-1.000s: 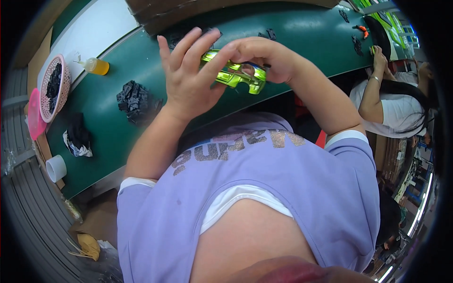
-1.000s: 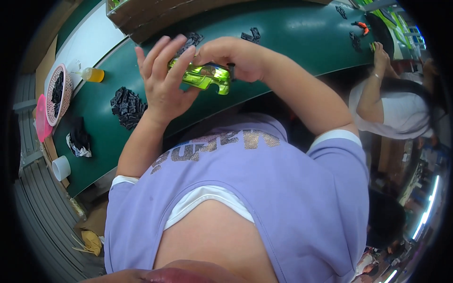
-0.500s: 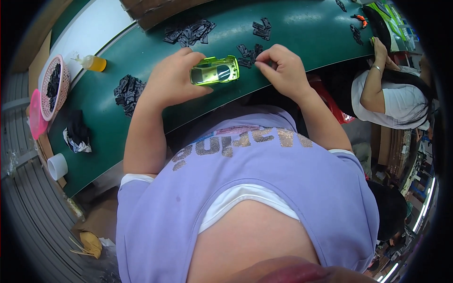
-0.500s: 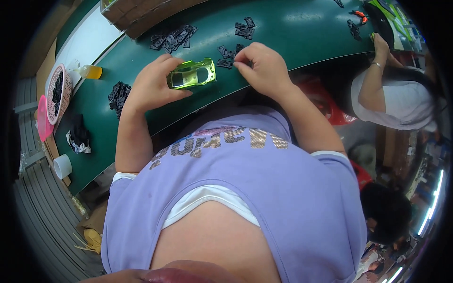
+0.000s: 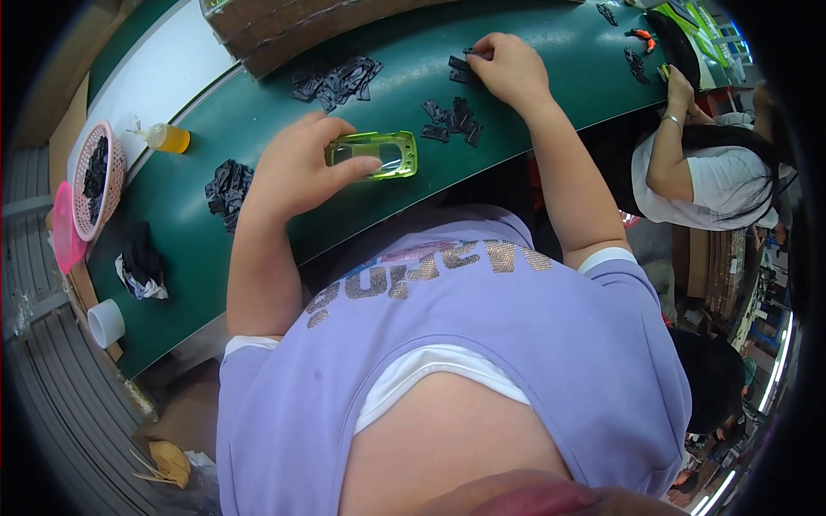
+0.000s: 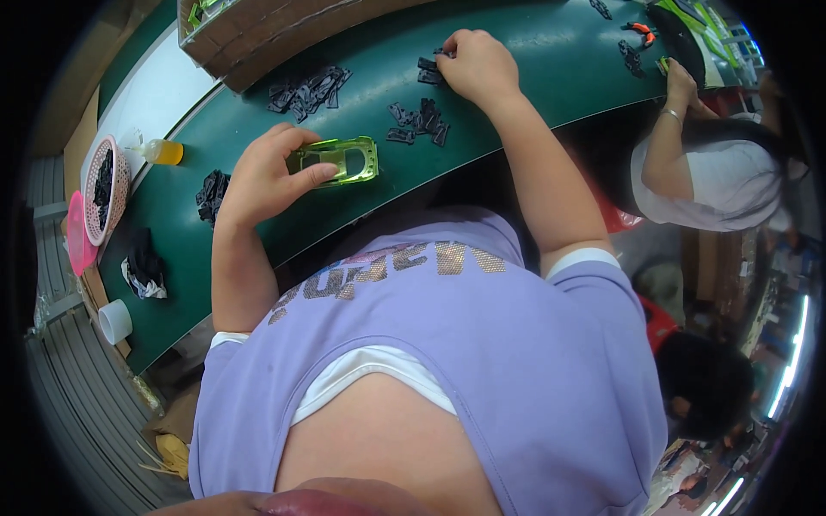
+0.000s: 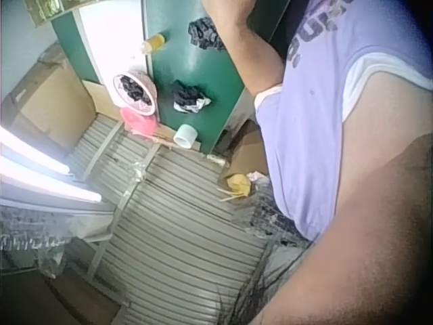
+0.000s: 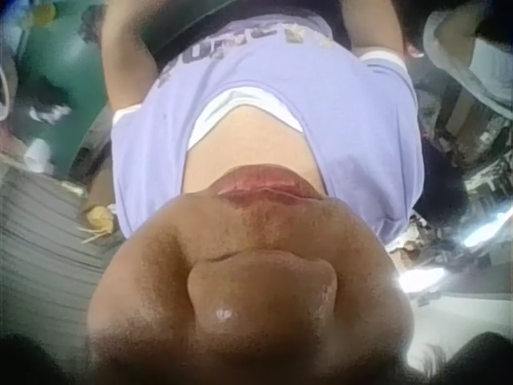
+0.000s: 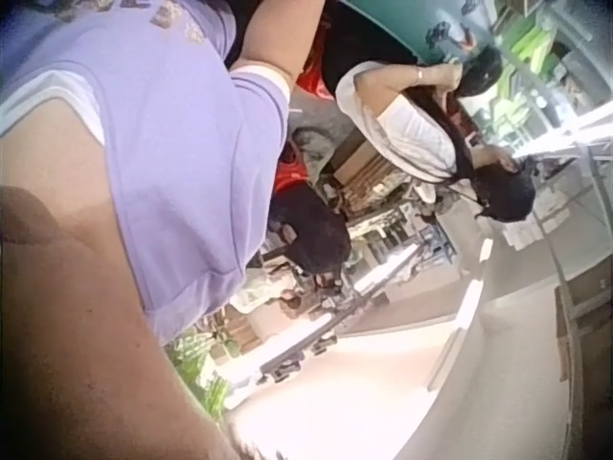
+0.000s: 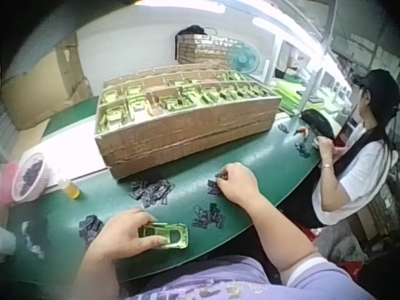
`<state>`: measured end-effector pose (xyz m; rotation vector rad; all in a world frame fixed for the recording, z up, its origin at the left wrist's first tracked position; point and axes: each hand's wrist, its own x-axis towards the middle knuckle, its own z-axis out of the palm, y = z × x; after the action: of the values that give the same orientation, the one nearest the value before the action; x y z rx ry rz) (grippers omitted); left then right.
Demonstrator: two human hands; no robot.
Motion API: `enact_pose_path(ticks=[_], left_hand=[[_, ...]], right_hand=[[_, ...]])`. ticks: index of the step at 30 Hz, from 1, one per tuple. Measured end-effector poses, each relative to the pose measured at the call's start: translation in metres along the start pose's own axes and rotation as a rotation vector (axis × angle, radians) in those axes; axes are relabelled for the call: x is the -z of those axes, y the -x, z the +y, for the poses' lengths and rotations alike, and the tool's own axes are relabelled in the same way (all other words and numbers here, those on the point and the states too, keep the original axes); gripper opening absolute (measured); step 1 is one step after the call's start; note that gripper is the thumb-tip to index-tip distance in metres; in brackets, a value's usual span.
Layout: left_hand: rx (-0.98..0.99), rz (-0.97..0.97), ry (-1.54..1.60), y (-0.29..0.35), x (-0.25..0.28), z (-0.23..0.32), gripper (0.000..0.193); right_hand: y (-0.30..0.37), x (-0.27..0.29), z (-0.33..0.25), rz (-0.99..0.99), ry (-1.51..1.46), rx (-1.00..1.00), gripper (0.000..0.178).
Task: The person assembles toy car bodies by fitting plastic pieces into each car body by hand and placing the assembled car bodies into a box.
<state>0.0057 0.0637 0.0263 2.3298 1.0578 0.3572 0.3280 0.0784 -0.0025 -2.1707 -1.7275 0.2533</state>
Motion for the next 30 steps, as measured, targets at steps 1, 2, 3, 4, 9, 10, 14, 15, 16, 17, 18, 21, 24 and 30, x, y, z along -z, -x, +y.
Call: enact_pose_path(ticks=[1, 2, 3, 4, 9, 10, 14, 15, 16, 17, 18, 21, 24, 30], left_hand=[[0.005, -0.005, 0.003, -0.001, 0.001, -0.001, 0.043], [0.03, -0.006, 0.028, -0.002, 0.002, -0.001, 0.041], [0.054, -0.008, 0.053, -0.002, 0.003, -0.001, 0.04], [0.065, -0.012, 0.058, -0.001, 0.002, -0.002, 0.04], [0.05, 0.01, -0.004, -0.002, 0.001, -0.002, 0.029], [0.056, 0.006, -0.014, -0.002, 0.001, -0.002, 0.028], [0.069, -0.005, 0.003, -0.002, 0.0, -0.005, 0.028], [0.065, -0.011, 0.032, -0.002, 0.0, -0.005, 0.028], [0.061, -0.017, 0.062, -0.002, -0.001, -0.006, 0.028], [0.075, -0.013, 0.057, -0.001, -0.001, -0.008, 0.028], [0.073, -0.017, 0.114, -0.001, -0.002, -0.01, 0.027], [0.109, -0.036, 0.229, -0.003, -0.003, -0.013, 0.026], [0.135, -0.038, 0.277, -0.005, -0.003, -0.012, 0.025], [0.154, 0.035, 0.386, -0.006, -0.012, -0.013, 0.022]], right_hand=[[0.002, 0.002, 0.0, 0.082, -0.004, 0.051, 0.028], [0.003, 0.004, -0.001, 0.16, -0.01, 0.107, 0.027], [0.008, 0.006, -0.002, 0.14, -0.143, 0.167, 0.023], [0.018, 0.009, -0.006, 0.128, -0.145, 0.168, 0.023], [0.066, 0.013, -0.03, -0.313, -0.322, 0.422, 0.016], [0.07, 0.011, -0.034, -0.318, -0.325, 0.422, 0.016], [0.073, 0.006, -0.047, -0.226, -0.119, 0.378, 0.017], [0.071, 0.007, -0.048, -0.226, -0.092, 0.395, 0.017], [0.07, 0.008, -0.049, -0.227, -0.065, 0.411, 0.017], [0.069, 0.008, -0.05, -0.232, -0.074, 0.423, 0.017], [0.069, 0.009, -0.051, -0.243, -0.061, 0.425, 0.019], [0.07, 0.013, -0.055, -0.318, -0.157, 0.366, 0.022], [0.068, 0.015, -0.047, -0.409, -0.353, 0.293, 0.027], [0.068, 0.027, -0.055, -0.448, -1.092, 0.155, 0.026]])
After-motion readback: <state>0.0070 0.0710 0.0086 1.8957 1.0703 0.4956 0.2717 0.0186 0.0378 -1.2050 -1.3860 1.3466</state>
